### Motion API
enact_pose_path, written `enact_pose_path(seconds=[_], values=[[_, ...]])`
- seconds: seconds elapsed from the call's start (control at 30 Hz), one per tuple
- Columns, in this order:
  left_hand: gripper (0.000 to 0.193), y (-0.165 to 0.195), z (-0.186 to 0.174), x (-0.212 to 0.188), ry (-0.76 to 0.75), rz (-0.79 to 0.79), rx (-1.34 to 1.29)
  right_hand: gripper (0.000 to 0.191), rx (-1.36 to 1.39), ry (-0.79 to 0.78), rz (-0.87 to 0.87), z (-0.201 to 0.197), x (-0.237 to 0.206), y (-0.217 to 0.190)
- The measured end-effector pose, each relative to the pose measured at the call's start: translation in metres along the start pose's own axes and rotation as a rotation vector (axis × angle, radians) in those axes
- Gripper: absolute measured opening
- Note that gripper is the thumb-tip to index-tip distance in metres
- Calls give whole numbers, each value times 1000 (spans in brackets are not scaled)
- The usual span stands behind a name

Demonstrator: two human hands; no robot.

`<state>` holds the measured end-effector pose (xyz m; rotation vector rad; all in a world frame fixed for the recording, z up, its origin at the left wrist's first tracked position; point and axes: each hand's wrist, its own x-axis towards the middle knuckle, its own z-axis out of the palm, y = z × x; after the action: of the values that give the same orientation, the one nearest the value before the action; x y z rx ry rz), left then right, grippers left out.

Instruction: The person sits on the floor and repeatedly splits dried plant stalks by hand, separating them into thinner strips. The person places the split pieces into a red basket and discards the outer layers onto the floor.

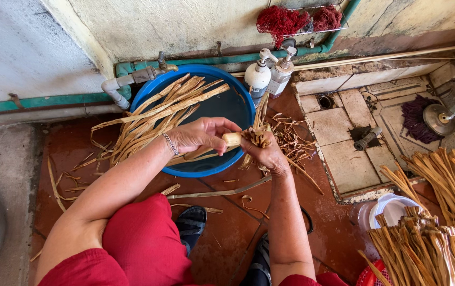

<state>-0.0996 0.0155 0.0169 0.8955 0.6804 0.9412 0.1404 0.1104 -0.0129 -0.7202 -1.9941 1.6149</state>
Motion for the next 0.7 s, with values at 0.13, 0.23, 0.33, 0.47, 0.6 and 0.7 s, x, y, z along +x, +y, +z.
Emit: enact_pose_path(seconds=[0.13, 0.23, 0.33, 0.47, 0.6, 0.7], values=[[66, 7, 6, -1, 61, 17, 118, 18, 85, 121, -73, 6, 0, -12], [69, 10, 9, -3, 47, 33, 99, 18, 148, 206, -50, 8, 0, -18], [71, 9, 13, -3, 16, 17, 20, 15, 181, 204, 16, 4, -2, -18], [69, 6, 20, 0, -57, 0, -72, 14, 148, 150, -12, -1, -3, -16], [66, 3, 23, 1, 45, 45, 74, 16, 20, 202, -84, 2, -3, -15], [62, 2, 23, 2, 127, 52, 151, 18, -77, 235, -166, 6, -4, -19]])
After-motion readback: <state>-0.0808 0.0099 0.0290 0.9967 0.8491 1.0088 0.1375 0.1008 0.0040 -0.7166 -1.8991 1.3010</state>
